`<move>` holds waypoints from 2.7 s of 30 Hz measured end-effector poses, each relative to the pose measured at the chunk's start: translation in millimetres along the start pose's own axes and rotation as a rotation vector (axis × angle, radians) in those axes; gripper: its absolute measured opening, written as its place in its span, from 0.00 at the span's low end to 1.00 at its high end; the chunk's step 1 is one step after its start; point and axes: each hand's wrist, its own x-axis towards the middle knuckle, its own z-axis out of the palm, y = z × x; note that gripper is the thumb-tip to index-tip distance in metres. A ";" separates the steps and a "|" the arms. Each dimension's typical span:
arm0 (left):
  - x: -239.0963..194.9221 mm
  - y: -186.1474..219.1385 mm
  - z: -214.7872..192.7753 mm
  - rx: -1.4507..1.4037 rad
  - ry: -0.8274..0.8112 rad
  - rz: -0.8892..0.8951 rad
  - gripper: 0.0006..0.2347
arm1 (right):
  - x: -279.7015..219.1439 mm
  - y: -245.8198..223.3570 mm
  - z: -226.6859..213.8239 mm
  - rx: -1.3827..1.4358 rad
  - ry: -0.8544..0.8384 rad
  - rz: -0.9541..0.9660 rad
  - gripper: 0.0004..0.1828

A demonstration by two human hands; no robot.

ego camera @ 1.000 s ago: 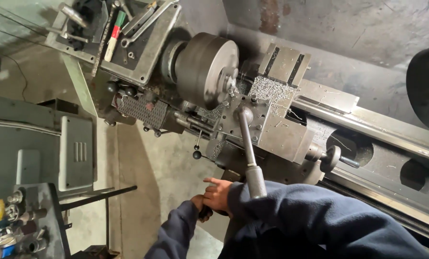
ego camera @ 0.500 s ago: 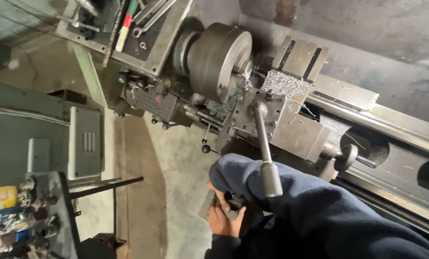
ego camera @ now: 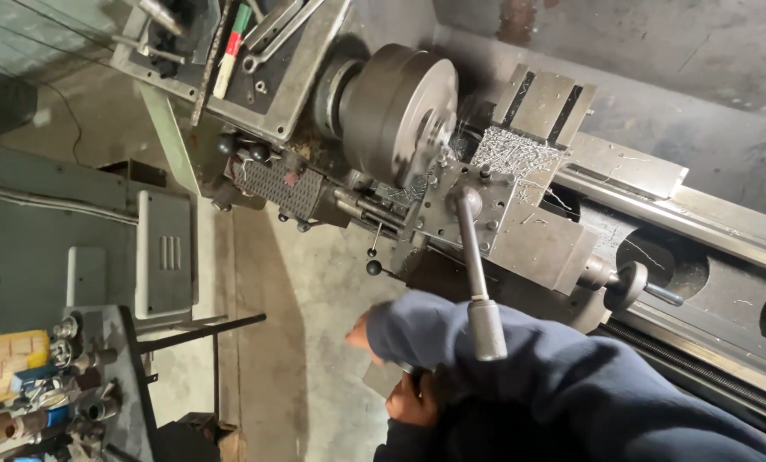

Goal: Operating a metal lathe to machine a metal part.

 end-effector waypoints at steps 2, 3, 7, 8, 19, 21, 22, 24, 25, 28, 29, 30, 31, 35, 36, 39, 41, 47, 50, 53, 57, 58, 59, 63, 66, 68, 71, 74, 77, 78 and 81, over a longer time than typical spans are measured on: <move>-16.3 -38.7 26.0 0.086 -0.010 -0.055 0.17 | -8.3 -0.1 10.4 0.013 0.029 0.017 0.32; -24.4 -59.2 38.2 0.179 -0.199 -0.158 0.15 | -16.0 -3.6 18.3 0.020 0.042 0.026 0.32; -65.9 -91.9 24.7 0.048 -0.364 -0.183 0.19 | -61.8 -23.5 21.6 0.084 0.287 -0.034 0.34; -52.6 -79.9 15.0 -0.069 -0.353 -0.144 0.19 | -73.8 -27.8 16.8 0.085 0.287 -0.029 0.34; 101.2 -12.7 -49.0 -0.820 -0.829 -1.093 0.32 | -137.3 -34.4 18.7 0.047 0.418 0.153 0.42; 115.0 0.9 -56.5 -0.784 -0.852 -1.176 0.29 | -143.9 -38.9 16.2 0.058 0.415 0.148 0.45; 122.2 7.2 -60.1 -0.746 -0.874 -1.256 0.26 | -146.7 -41.1 15.0 0.067 0.413 0.142 0.47; 137.9 11.6 -62.9 -0.727 -0.955 -1.349 0.25 | -160.0 -45.6 9.3 0.090 0.403 0.130 0.45; 146.5 13.5 -64.2 -0.705 -1.034 -1.442 0.24 | -166.1 -47.5 6.3 0.112 0.394 0.116 0.43; 147.9 -17.7 -45.2 -0.675 -1.094 -1.378 0.22 | -199.6 -54.2 -19.1 0.330 0.247 0.208 0.33; 150.6 -25.8 -36.3 -0.677 -1.097 -1.377 0.22 | -213.2 -52.4 -16.9 0.328 0.245 0.211 0.33; 151.4 -35.2 -29.5 -0.659 -1.200 -1.414 0.23 | -226.0 -52.7 -13.6 0.439 0.237 0.286 0.31; 152.2 -44.4 -22.4 -0.640 -1.303 -1.449 0.24 | -239.0 -52.8 -10.3 0.550 0.227 0.362 0.28; 145.6 -63.8 -3.2 -0.672 -1.262 -1.465 0.24 | -289.8 -50.3 39.2 0.696 0.345 0.518 0.24; 141.8 -74.5 5.8 -0.734 -1.249 -1.450 0.23 | -301.3 -48.9 61.3 0.794 0.367 0.631 0.23; 116.6 -99.9 23.2 -0.941 -1.346 -1.458 0.20 | -327.3 -36.6 156.4 0.956 0.454 0.924 0.22; 96.1 -101.9 32.8 -1.249 -1.551 -1.482 0.19 | -339.7 -14.4 228.7 1.016 0.526 1.108 0.23; 44.3 -96.5 79.7 -2.061 -1.997 -1.405 0.23 | -329.8 59.4 354.2 1.541 1.050 1.079 0.44; 39.1 -110.1 92.5 -2.110 -2.123 -1.431 0.24 | -306.0 59.4 350.1 1.860 1.150 0.956 0.43; 45.6 -118.5 96.8 -2.097 -2.047 -1.377 0.26 | -286.1 46.6 325.6 1.934 1.229 0.774 0.40; 72.2 -113.8 69.8 -1.996 -1.927 -1.380 0.41 | -276.4 42.4 327.5 1.657 1.254 0.925 0.38; 75.5 -113.9 58.5 -1.937 -1.856 -1.329 0.45 | -276.0 40.6 329.6 1.574 1.235 1.032 0.36; 79.4 -110.8 56.3 -1.936 -1.864 -1.337 0.45 | -275.2 39.4 329.1 1.572 1.239 1.042 0.36; 87.2 -103.4 51.1 -1.845 -1.895 -1.239 0.48 | -267.3 30.4 315.3 1.509 1.219 1.212 0.35; 100.4 -85.3 37.2 -1.787 -1.931 -1.258 0.50 | -266.1 31.2 312.3 1.463 1.218 1.254 0.36; 113.7 -84.3 18.1 -1.763 -1.900 -1.229 0.52 | -269.9 31.8 313.5 1.438 1.213 1.253 0.37; 140.0 -85.4 -12.4 -1.438 -1.671 -0.995 0.44 | -275.5 30.3 304.1 1.410 1.203 1.202 0.42; 147.9 -38.3 -48.7 -0.767 -1.431 -0.869 0.26 | -281.4 17.4 281.5 1.348 1.171 1.177 0.48; 139.0 -1.6 -69.3 -0.611 -1.416 -0.812 0.13 | -291.9 6.0 254.7 1.181 1.101 1.205 0.48; 131.2 -4.7 -67.3 -0.714 -1.470 -0.829 0.11 | -295.4 -2.6 245.9 1.140 1.039 1.275 0.49; 118.2 -11.3 -55.1 -0.824 -1.544 -0.856 0.08 | -305.2 -8.8 228.6 1.084 0.932 1.407 0.50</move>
